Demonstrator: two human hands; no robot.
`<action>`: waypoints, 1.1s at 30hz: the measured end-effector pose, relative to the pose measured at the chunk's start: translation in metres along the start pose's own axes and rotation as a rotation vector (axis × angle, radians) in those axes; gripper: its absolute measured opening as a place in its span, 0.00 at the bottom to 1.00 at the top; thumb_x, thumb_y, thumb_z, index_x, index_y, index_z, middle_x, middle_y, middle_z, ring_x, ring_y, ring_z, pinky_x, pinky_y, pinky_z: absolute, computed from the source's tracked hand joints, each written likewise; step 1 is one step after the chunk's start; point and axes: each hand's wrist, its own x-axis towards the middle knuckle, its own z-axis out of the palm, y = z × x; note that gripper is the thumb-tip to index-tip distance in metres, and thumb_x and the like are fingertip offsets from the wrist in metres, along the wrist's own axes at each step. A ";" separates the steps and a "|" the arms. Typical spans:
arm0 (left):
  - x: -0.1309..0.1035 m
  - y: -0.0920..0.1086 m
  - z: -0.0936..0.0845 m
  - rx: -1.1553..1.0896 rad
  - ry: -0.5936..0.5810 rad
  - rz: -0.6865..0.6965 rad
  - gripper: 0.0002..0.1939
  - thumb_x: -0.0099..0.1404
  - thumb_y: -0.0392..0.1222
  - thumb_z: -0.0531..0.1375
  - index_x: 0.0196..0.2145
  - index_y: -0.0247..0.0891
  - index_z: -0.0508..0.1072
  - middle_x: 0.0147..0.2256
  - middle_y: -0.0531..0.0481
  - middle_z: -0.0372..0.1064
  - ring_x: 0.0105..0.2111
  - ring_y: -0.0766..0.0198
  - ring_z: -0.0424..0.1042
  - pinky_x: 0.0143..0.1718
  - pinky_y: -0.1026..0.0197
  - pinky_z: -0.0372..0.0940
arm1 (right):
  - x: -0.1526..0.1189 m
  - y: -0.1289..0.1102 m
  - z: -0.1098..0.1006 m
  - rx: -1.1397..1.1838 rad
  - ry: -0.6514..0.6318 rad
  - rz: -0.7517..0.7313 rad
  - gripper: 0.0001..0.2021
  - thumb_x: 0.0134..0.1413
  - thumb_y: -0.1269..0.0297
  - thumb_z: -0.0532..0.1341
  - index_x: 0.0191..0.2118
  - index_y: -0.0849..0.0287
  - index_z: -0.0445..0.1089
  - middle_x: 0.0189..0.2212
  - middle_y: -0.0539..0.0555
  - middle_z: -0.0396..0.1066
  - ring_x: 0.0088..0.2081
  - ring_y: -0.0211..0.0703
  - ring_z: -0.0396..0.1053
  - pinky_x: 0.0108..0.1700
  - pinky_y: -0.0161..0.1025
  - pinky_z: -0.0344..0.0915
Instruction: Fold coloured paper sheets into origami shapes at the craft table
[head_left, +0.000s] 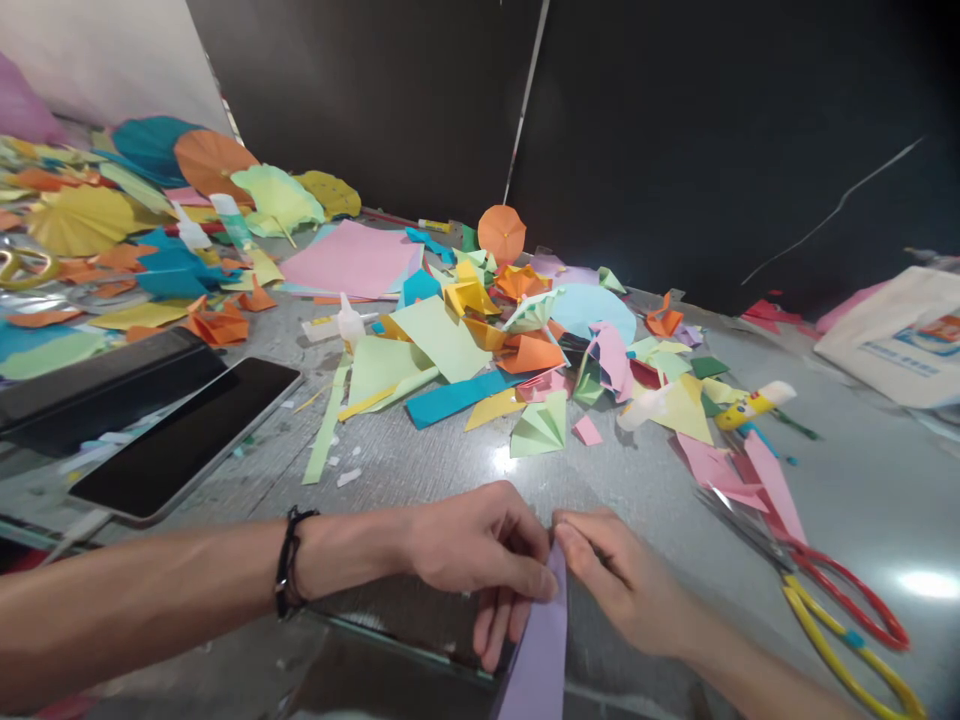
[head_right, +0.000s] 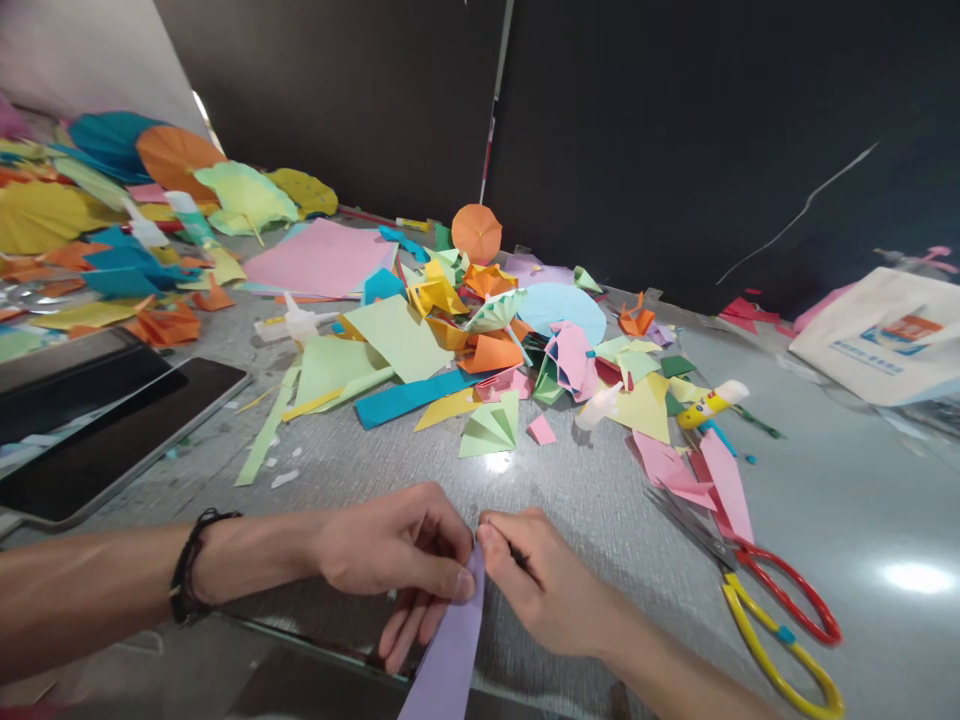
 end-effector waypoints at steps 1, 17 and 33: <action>0.000 0.000 0.000 0.009 0.009 0.006 0.20 0.63 0.52 0.69 0.27 0.33 0.71 0.21 0.49 0.74 0.15 0.63 0.75 0.16 0.67 0.72 | 0.000 0.000 0.000 0.002 -0.002 0.011 0.24 0.77 0.52 0.43 0.27 0.54 0.48 0.22 0.43 0.50 0.25 0.37 0.52 0.33 0.38 0.52; -0.001 0.006 -0.005 0.042 0.072 -0.052 0.19 0.57 0.52 0.74 0.28 0.33 0.75 0.22 0.51 0.76 0.16 0.63 0.76 0.18 0.66 0.73 | 0.000 0.005 0.004 -0.092 0.114 -0.037 0.21 0.75 0.58 0.46 0.26 0.54 0.49 0.21 0.43 0.50 0.23 0.36 0.52 0.29 0.38 0.50; -0.002 0.003 -0.001 0.084 0.162 -0.007 0.19 0.59 0.51 0.72 0.30 0.35 0.70 0.21 0.55 0.74 0.16 0.66 0.74 0.17 0.69 0.71 | 0.001 0.003 0.000 -0.087 0.056 -0.051 0.20 0.76 0.57 0.46 0.27 0.54 0.51 0.22 0.43 0.51 0.24 0.36 0.52 0.31 0.38 0.51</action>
